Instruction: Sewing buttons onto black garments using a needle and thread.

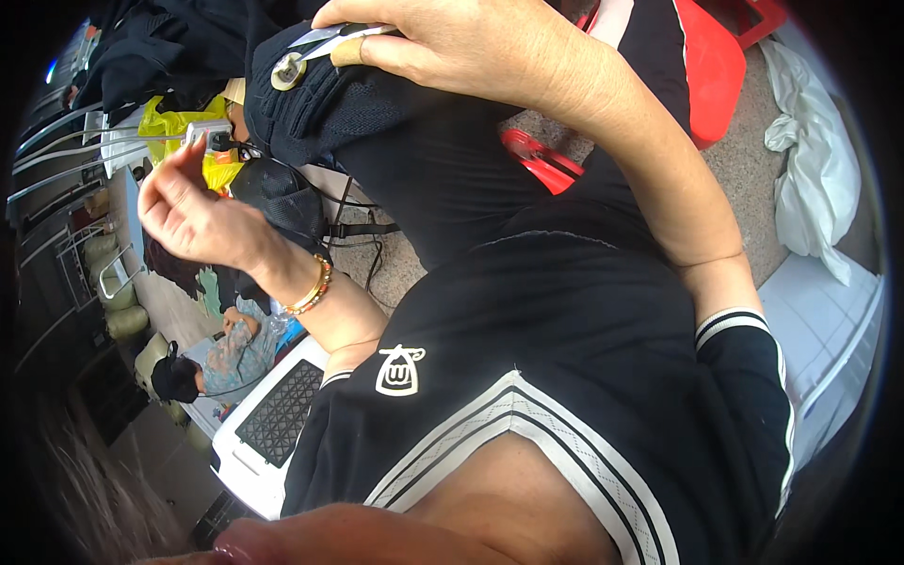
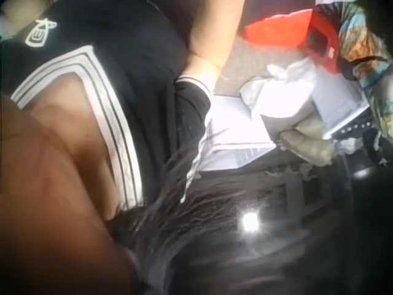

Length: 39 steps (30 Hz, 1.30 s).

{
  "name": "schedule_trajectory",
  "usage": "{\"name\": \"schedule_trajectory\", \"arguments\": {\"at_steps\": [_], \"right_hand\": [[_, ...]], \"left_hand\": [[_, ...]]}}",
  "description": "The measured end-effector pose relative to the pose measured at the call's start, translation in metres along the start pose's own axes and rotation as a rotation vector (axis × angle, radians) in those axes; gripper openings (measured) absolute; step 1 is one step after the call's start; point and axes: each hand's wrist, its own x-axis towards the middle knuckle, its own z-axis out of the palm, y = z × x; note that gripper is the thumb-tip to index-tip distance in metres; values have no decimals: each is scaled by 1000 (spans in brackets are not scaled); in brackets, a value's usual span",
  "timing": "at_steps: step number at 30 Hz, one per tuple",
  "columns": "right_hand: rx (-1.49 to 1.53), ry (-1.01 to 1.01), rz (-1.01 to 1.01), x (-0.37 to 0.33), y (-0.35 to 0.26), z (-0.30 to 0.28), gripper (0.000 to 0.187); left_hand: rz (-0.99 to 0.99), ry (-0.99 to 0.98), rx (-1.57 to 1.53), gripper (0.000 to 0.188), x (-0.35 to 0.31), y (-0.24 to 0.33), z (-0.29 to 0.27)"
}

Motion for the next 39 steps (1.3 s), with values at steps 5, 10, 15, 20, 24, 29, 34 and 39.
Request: {"name": "schedule_trajectory", "arguments": {"at_steps": [5, 10, 15, 20, 24, 29, 34, 39], "right_hand": [[76, 45, -5, 1, 0, 4, 27], [47, -52, 112, 4, -6, 2, 27], [117, 87, -10, 1, 0, 18, 29], [91, 45, -13, 0, -3, 20, 29], [114, 74, -38, 0, 1, 22, 30], [185, 77, 71, 1, -6, 20, 30], [162, 67, 65, 4, -10, 15, 30], [203, -52, 335, 12, -22, 7, 30]], "left_hand": [[-8, -289, 266, 16, -28, 6, 15], [121, -327, 506, 42, -39, 11, 32], [54, -300, 434, 31, -36, 13, 36], [59, -243, 388, 18, -38, 7, 32], [17, -249, 367, 8, -39, 4, 29], [-118, -183, 153, 5, -42, 0, 27], [-136, -117, 36, 8, -43, -4, 27], [7, -272, 378, 21, -39, 1, 26]]}}
